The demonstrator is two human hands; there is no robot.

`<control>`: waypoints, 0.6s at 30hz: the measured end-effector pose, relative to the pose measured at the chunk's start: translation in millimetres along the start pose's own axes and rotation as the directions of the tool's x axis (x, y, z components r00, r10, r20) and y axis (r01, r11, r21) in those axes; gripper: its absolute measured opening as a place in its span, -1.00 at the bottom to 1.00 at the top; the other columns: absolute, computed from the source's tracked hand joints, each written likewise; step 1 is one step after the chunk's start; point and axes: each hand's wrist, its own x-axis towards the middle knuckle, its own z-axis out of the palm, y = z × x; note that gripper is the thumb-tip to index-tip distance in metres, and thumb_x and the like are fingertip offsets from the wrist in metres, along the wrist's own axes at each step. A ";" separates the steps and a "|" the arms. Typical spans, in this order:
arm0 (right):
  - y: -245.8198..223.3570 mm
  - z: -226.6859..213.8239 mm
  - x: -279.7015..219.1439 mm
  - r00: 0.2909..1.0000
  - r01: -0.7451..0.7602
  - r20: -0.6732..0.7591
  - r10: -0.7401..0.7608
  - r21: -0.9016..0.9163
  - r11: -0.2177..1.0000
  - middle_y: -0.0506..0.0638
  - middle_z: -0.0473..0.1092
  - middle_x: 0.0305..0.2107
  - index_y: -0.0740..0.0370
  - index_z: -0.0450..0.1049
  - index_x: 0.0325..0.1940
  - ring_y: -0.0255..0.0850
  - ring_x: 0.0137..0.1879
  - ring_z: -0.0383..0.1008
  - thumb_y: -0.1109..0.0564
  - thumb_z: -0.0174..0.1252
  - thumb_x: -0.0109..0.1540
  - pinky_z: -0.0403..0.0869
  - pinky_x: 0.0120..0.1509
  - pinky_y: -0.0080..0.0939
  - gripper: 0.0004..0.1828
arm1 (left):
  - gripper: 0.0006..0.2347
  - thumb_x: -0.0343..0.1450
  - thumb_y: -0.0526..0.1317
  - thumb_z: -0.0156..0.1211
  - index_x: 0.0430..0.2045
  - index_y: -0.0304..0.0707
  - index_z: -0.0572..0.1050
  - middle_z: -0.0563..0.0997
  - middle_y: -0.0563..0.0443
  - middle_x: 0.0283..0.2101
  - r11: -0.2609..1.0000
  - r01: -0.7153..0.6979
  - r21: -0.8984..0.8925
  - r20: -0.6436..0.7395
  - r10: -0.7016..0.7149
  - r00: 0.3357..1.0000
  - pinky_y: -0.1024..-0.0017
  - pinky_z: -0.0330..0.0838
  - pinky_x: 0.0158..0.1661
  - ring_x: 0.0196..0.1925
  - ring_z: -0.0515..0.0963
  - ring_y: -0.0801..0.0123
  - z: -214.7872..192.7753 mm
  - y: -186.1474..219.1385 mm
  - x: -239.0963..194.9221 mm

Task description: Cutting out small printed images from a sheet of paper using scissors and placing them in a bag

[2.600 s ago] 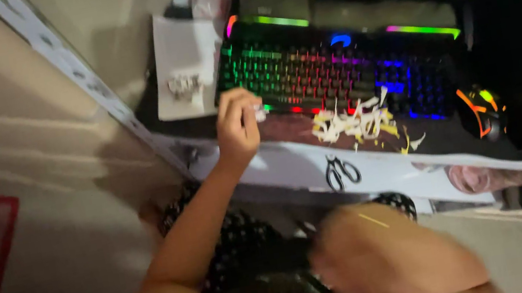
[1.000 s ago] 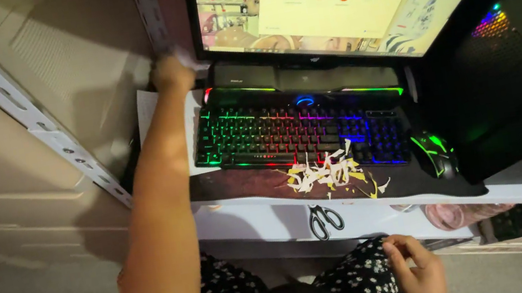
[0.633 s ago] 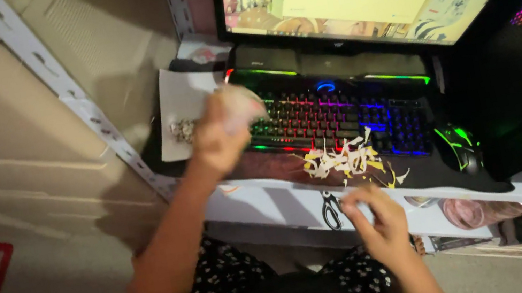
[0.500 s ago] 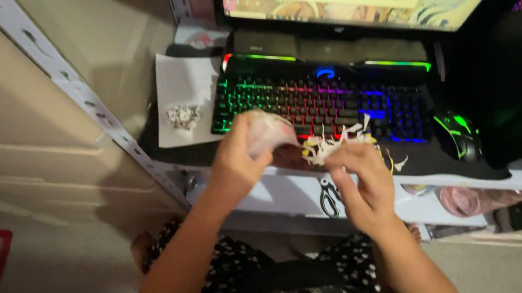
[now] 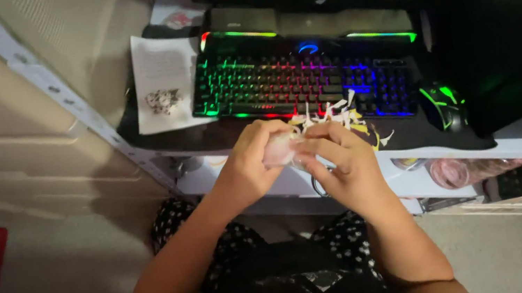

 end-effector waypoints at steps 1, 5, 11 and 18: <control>2.3 -0.1 -2.4 1.000 0.000 -0.010 0.000 -0.007 1.000 0.08 0.50 -0.15 0.07 0.64 -0.12 0.09 -0.14 0.60 0.17 0.34 0.21 0.56 -0.08 0.03 -0.84 | -0.62 0.28 -0.41 0.30 -0.03 -0.20 0.44 0.54 -0.06 -0.17 1.000 -0.011 -0.003 0.004 0.011 1.000 0.25 0.46 0.02 -0.11 0.56 0.03 1.5 -0.7 -0.4; 14.8 -5.4 7.8 0.999 0.001 0.055 -0.004 0.056 0.998 0.11 0.50 -0.17 0.09 0.58 -0.20 0.21 -0.16 0.59 0.12 0.35 0.16 0.55 -0.10 0.12 -0.86 | -0.54 0.20 -0.42 0.33 0.01 -0.19 0.44 0.54 -0.12 -0.15 0.999 0.001 -0.033 0.027 0.000 1.000 0.18 0.44 0.03 -0.09 0.56 -0.02 9.6 -10.9 9.3; 25.1 -23.7 63.5 0.986 -0.008 0.164 -0.013 0.130 0.991 0.08 0.44 -0.16 0.12 0.49 -0.15 0.05 -0.09 0.53 0.14 0.26 0.21 0.48 -0.03 -0.08 -0.85 | -0.53 0.13 -0.32 0.35 -0.05 -0.21 0.44 0.53 -0.11 -0.16 0.999 0.038 0.000 0.253 -0.037 0.967 0.24 0.41 -0.03 -0.11 0.54 0.03 -2.4 -42.7 57.6; 22.4 -56.3 129.2 0.894 0.009 0.433 -0.118 0.246 0.969 -0.05 0.34 -0.46 0.13 0.37 -0.43 -0.09 -0.23 0.33 0.31 0.20 0.06 0.30 -0.18 -0.07 -0.84 | -0.69 0.30 0.04 0.41 -0.41 -0.10 0.42 0.47 0.09 -0.36 0.961 0.278 0.002 0.580 -0.227 0.782 0.35 0.37 -0.21 -0.32 0.48 0.32 -38.0 -7.5 121.1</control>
